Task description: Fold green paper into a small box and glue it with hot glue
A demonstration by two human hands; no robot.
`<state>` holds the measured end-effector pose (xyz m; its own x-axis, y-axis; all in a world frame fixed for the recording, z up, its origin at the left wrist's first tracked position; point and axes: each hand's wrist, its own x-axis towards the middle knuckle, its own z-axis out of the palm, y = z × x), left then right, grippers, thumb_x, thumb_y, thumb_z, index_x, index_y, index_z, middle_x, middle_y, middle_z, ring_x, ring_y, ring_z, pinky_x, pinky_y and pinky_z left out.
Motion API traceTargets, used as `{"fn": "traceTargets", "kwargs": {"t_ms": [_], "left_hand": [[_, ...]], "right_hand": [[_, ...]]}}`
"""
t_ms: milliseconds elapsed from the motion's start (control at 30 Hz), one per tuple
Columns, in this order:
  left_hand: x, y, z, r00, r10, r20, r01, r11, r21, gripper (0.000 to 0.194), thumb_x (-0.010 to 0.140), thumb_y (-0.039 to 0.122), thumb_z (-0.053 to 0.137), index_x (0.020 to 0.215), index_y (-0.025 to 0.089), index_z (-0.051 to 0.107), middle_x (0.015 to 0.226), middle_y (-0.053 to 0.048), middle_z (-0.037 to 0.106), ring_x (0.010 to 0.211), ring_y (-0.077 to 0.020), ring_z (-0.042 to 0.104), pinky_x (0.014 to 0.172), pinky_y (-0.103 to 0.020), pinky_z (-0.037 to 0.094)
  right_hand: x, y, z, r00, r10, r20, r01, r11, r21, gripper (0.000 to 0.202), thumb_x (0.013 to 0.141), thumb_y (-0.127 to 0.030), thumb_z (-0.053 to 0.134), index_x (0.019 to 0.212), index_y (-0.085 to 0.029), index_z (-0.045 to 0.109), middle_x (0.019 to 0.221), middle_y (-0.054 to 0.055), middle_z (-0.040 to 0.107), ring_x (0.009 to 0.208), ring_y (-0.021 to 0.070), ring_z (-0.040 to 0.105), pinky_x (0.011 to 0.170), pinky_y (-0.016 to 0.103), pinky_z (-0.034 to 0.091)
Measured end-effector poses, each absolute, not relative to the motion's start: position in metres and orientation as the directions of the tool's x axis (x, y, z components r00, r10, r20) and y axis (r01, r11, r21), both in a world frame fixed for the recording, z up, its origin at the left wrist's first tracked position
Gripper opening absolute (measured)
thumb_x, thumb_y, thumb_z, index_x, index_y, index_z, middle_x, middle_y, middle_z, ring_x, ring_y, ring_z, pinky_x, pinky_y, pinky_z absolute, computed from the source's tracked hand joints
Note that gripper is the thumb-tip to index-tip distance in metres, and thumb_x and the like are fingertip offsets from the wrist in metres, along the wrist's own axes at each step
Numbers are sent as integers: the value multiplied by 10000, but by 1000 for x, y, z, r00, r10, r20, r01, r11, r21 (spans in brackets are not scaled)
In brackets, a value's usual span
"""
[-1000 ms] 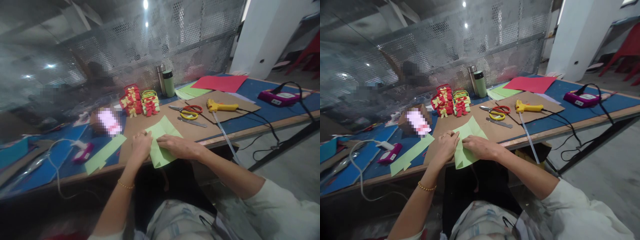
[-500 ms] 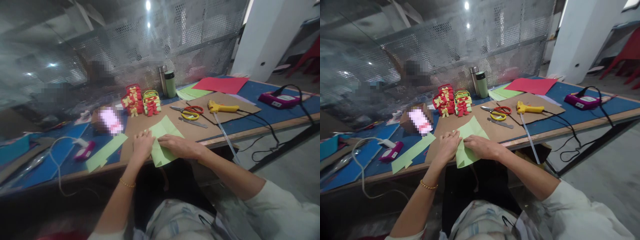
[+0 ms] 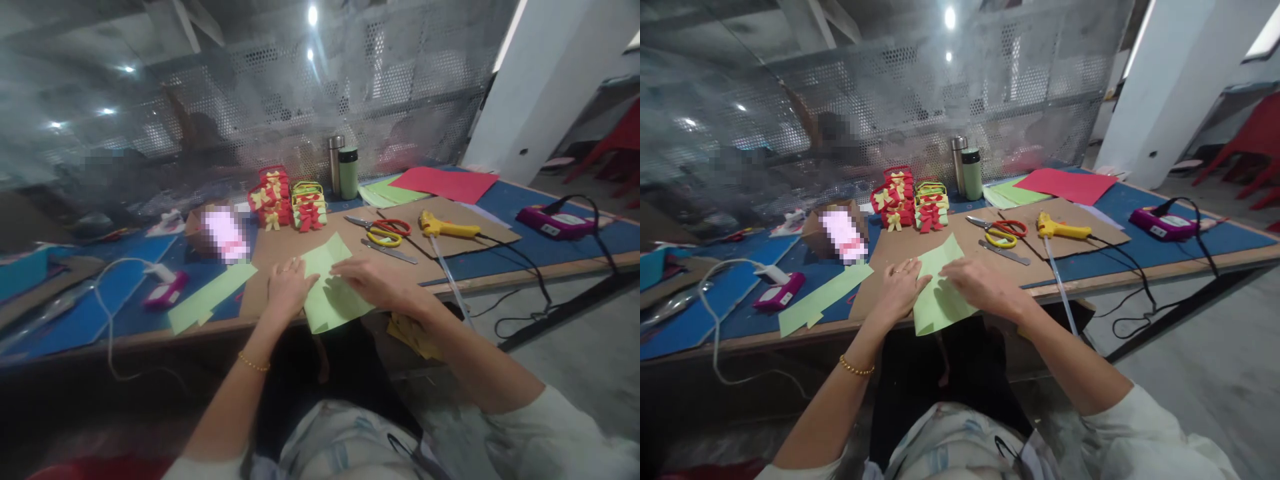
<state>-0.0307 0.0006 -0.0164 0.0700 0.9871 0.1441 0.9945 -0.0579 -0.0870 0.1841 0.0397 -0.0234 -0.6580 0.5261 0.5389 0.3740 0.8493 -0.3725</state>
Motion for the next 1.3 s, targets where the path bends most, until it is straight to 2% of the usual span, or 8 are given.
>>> {"fn": "traceTargets", "kwargs": {"t_ms": [100,233,400,600,733,900,1067,1300], "left_hand": [[-31,1,-19,60,987,148,997,-51,-62,487,1070,438,376,1443,178,549,1556,-150,525,1489,-273,429,1201,-514,309],[-32,0,-21,59,983,173,998,-55,-27,486,1065,451,385,1448,205,555,1569,-139,512,1466,-292,455,1177,-532,337],[-33,0,-24,77,977,197,997,-77,-7,474,1059,469,395,1442,254,576,1560,-149,521,1451,-306,469,1143,-564,357],[-33,0,-27,91,968,234,995,-97,12,478,1056,485,396,1416,240,594,1525,-167,554,1433,-316,487,1106,-556,384],[-33,0,-31,105,956,274,993,-117,25,453,1058,468,399,1363,220,625,1487,-173,589,1417,-324,501,1071,-549,412],[-33,0,-32,107,957,269,992,-121,36,425,1060,410,405,1386,222,604,1489,-164,588,1422,-316,491,1071,-534,413],[-33,-1,-31,101,960,261,992,-118,50,453,1062,420,378,1403,207,587,1518,-158,561,1437,-313,468,1083,-526,395],[-34,1,-34,91,958,273,992,-112,59,461,1057,421,375,1396,189,585,1515,-159,565,1434,-305,467,1101,-512,373]], "right_hand": [[206,55,-17,-430,702,568,523,706,-477,323,953,-189,505,1132,-196,773,1128,115,782,1016,248,726,891,357,566],[217,65,-16,-348,854,387,589,520,-619,304,919,-262,539,1059,-192,800,1082,93,800,960,253,741,877,373,575],[199,58,-13,-423,866,265,454,456,-766,359,920,-379,529,1066,-196,801,1079,74,791,952,258,724,814,349,563],[179,53,-4,-484,854,193,401,412,-818,510,942,-593,508,973,-162,780,847,53,725,740,203,635,631,289,472],[168,53,-5,-516,849,114,377,344,-860,613,960,-686,441,1036,-168,759,871,54,712,765,203,629,626,285,455],[152,63,-18,-556,798,231,512,548,-662,610,990,-640,396,813,-158,724,750,38,612,728,189,569,675,295,430],[146,62,-29,-608,743,281,647,668,-367,379,963,-483,571,1112,-178,740,947,70,620,860,209,593,770,307,451],[148,58,-34,-632,694,345,658,716,-234,370,948,-362,624,1259,-171,681,1265,174,616,1151,313,584,1005,454,476]]}}
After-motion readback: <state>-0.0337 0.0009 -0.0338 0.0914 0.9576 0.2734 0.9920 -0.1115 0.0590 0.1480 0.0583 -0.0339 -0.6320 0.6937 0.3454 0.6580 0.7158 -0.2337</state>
